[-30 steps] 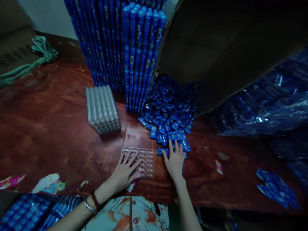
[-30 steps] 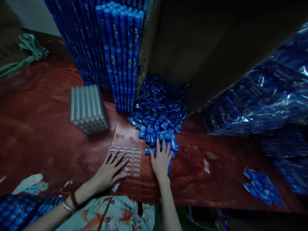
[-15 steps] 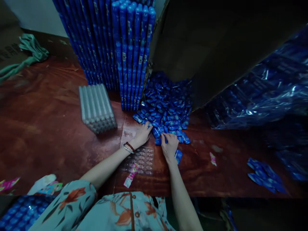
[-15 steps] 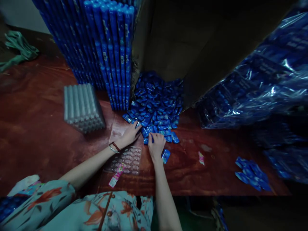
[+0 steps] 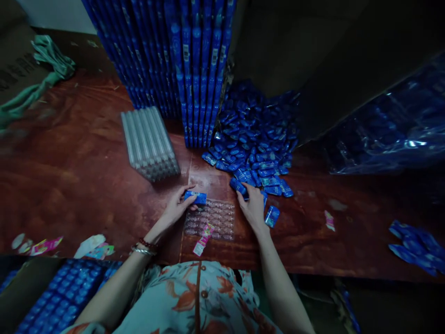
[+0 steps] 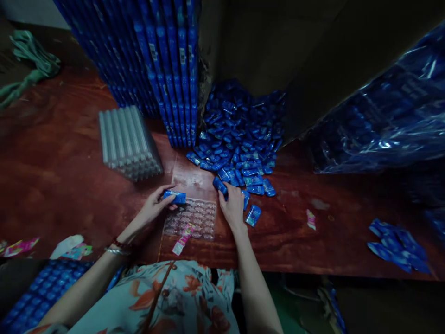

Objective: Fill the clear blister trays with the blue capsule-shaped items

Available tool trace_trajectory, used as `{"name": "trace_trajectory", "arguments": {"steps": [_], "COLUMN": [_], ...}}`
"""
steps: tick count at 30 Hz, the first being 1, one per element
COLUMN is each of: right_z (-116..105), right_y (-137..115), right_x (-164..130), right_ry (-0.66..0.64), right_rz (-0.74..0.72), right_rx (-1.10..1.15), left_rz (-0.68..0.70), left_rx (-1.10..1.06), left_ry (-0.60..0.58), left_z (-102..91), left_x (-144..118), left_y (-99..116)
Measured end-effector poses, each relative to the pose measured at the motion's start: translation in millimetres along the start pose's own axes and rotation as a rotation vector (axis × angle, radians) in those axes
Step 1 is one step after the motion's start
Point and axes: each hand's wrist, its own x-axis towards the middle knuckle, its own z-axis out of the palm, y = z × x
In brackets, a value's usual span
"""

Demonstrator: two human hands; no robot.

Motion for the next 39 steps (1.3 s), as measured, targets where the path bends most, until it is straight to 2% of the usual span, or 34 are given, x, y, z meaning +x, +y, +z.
{"name": "trace_trajectory", "arguments": {"steps": [2,5,8,10,14,17,22,26,32,36,39], "right_z": [-8,-17,-20,-20,-15,-13,-15,-20,-31,-34,-29], "right_y": [-7,-19,-27,-30,-36,-41,-46,-52,-70,-79,-80], "right_x": [-10,-28,-44,-52,-53,-48,-41,-32,-13,-6,-5], "right_ry": [0.023,0.009,-0.08,-0.091,-0.03,-0.092,-0.277,-0.388,-0.51,-0.553,-0.54], "right_rz": [0.011,0.12,0.195,0.202,0.103,-0.038,-0.2,-0.293,-0.383,-0.406,-0.418], "right_rx": [0.128,0.339,0.479,0.494,0.415,0.322,0.015,-0.176,-0.302,-0.348,-0.327], "left_rz": [-0.034,0.052,0.11,0.118,0.133,0.193,0.495,0.621,0.686,0.649,0.609], "left_rx": [-0.043,0.045,0.196,0.256,0.292,0.326,0.553,0.784,1.091,1.204,1.255], "left_ry": [0.057,0.171,0.165,0.132,0.128,0.158,0.008,-0.108,-0.29,-0.414,-0.459], "left_z": [1.9,8.8,12.5,12.2,10.3,11.2,14.4,15.1,18.2,25.2,32.5], "left_x": [-3,1,4,4,4,3,-2,-1,6,4,3], "left_y": [0,3,5,5,2,2,3,3,11,22,24]}}
